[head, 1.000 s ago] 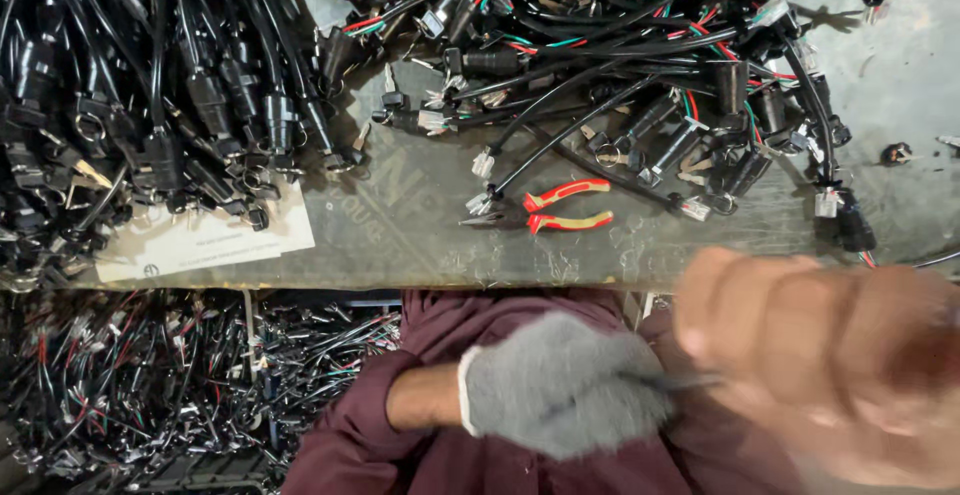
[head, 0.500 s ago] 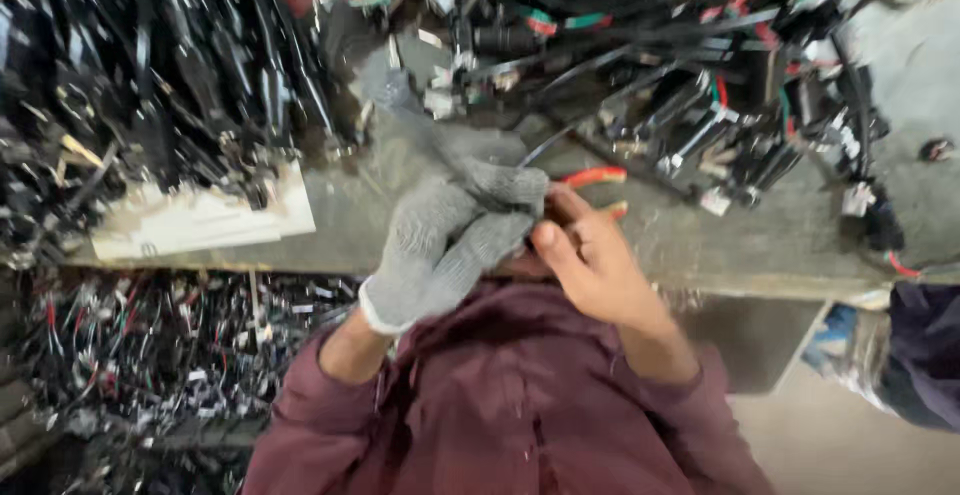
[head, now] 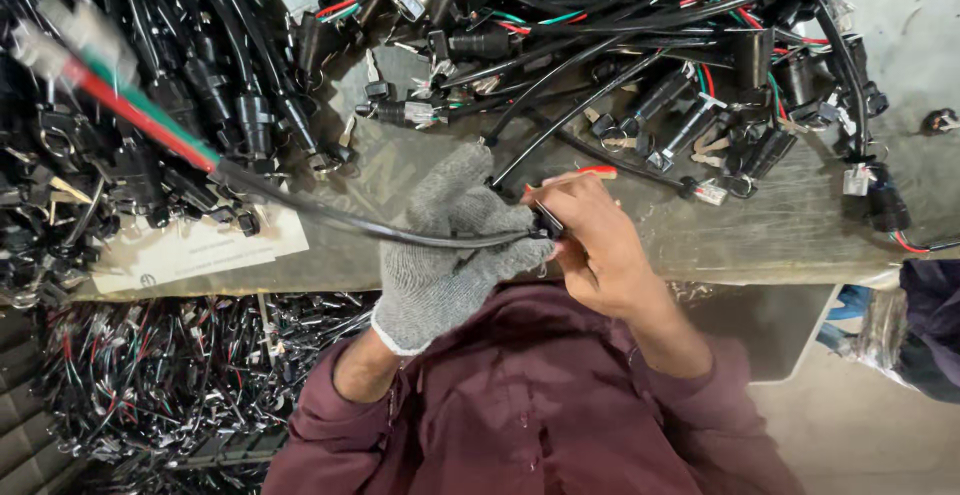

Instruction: The person strips the outer insulation from the ends of black electrical cables using red-handled pliers, pulling the stripped insulation off to expose the inner red and green wires, and sets the processed cables aside on the workbench.

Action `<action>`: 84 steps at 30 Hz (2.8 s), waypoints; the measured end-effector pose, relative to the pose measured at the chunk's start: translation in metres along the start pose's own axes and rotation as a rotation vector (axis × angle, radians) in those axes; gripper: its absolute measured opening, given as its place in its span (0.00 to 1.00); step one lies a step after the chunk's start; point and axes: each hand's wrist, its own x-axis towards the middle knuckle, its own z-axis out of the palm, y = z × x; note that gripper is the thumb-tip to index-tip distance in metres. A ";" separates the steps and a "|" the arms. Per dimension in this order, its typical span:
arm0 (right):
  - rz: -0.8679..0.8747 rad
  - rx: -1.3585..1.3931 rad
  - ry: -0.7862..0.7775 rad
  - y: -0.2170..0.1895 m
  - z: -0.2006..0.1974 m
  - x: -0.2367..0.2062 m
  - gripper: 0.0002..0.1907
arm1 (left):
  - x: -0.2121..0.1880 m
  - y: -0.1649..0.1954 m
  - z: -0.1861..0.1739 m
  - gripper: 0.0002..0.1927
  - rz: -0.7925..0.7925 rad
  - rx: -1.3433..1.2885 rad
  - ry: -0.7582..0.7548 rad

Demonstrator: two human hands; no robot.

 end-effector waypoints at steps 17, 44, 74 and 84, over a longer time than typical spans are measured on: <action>0.488 0.632 -0.004 0.004 -0.004 -0.011 0.11 | 0.000 -0.007 0.036 0.22 0.118 0.413 0.024; 0.390 0.464 0.294 0.046 0.057 -0.050 0.23 | 0.009 -0.014 0.027 0.17 0.141 -0.096 -0.113; 0.032 -0.346 -0.055 -0.024 -0.015 0.034 0.17 | -0.021 0.019 -0.005 0.27 0.043 -0.309 -0.269; -0.061 -0.313 -0.015 -0.014 -0.013 0.031 0.17 | -0.020 0.025 -0.010 0.36 -0.109 -0.204 -0.274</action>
